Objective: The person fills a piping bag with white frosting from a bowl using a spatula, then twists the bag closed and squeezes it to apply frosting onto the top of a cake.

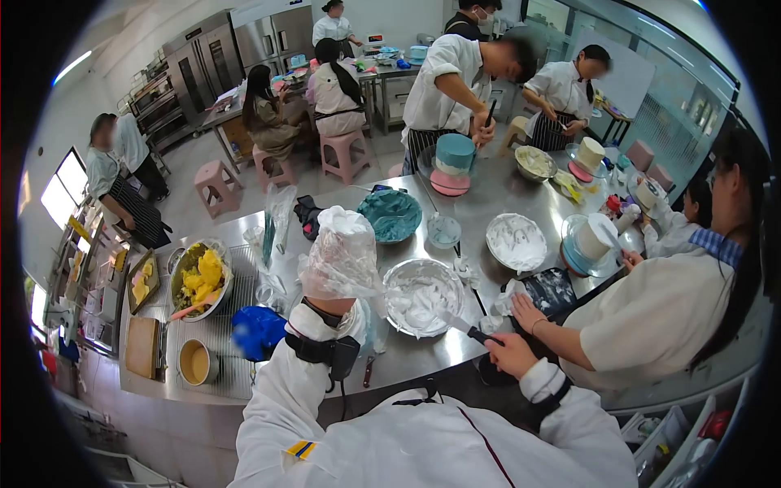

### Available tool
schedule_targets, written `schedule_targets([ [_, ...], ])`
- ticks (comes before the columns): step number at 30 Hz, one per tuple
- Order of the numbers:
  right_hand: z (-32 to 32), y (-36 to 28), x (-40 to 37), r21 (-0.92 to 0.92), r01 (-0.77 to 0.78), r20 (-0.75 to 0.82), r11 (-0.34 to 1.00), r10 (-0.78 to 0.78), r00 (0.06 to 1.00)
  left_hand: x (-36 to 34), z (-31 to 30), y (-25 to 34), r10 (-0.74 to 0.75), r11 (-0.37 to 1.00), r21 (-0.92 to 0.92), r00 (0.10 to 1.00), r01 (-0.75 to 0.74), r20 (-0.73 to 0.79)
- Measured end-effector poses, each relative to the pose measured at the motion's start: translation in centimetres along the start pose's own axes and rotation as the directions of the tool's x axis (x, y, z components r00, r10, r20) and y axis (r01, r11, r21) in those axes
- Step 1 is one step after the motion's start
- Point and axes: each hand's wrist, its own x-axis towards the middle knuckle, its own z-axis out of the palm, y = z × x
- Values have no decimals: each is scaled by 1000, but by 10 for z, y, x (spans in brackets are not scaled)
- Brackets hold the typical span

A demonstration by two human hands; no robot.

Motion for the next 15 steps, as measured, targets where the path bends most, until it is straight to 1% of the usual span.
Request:
schedule_targets([
  [2, 15, 27, 41, -28, -70, 96, 997, 73, 993, -1, 3, 9, -10, 982, -188, 995, 29, 100],
  [4, 25, 34, 66, 0, -147, 187, 989, 144, 972, -5, 5, 20, -10, 928, -363, 980, 83, 199],
  [6, 28, 38, 77, 37, -113, 241, 993, 101, 965, -10, 6, 29, 2, 841, -517, 954, 161, 300],
  [7, 30, 39, 79, 3, -102, 219, 995, 99, 971, -12, 6, 32, 15, 784, -586, 937, 206, 349],
  [8, 31, 42, 79, 8, -103, 224, 995, 98, 970, -15, 7, 34, 33, 718, -648, 919, 252, 393],
  [9, 29, 42, 81, -183, -26, 203, 983, 64, 977, -17, 5, 30, 30, 722, -645, 919, 252, 393],
  [10, 27, 37, 81, -370, 49, 190, 928, 24, 982, -19, 0, 22, -45, 985, -145, 959, 88, 279],
  [11, 26, 26, 76, -370, 54, 194, 927, 21, 981, -20, 2, 23, -38, 905, 425, 990, -25, 138],
  [12, 28, 15, 68, -406, 287, 80, 868, -279, 957, -22, 2, 25, -34, 903, 429, 990, -27, 135],
  [13, 29, -6, 58, -466, 489, -21, 737, -562, 827, -20, 11, 39, 79, 594, 769, 968, -236, 237],
  [14, 31, -27, 45, -544, 631, -98, 554, -788, 608, -19, 20, 52, 124, 136, 913, 921, -385, 370],
  [15, 34, -58, 29, -400, 708, -70, 582, -790, 609, -20, 31, 65, 125, 135, 914, 921, -384, 369],
])
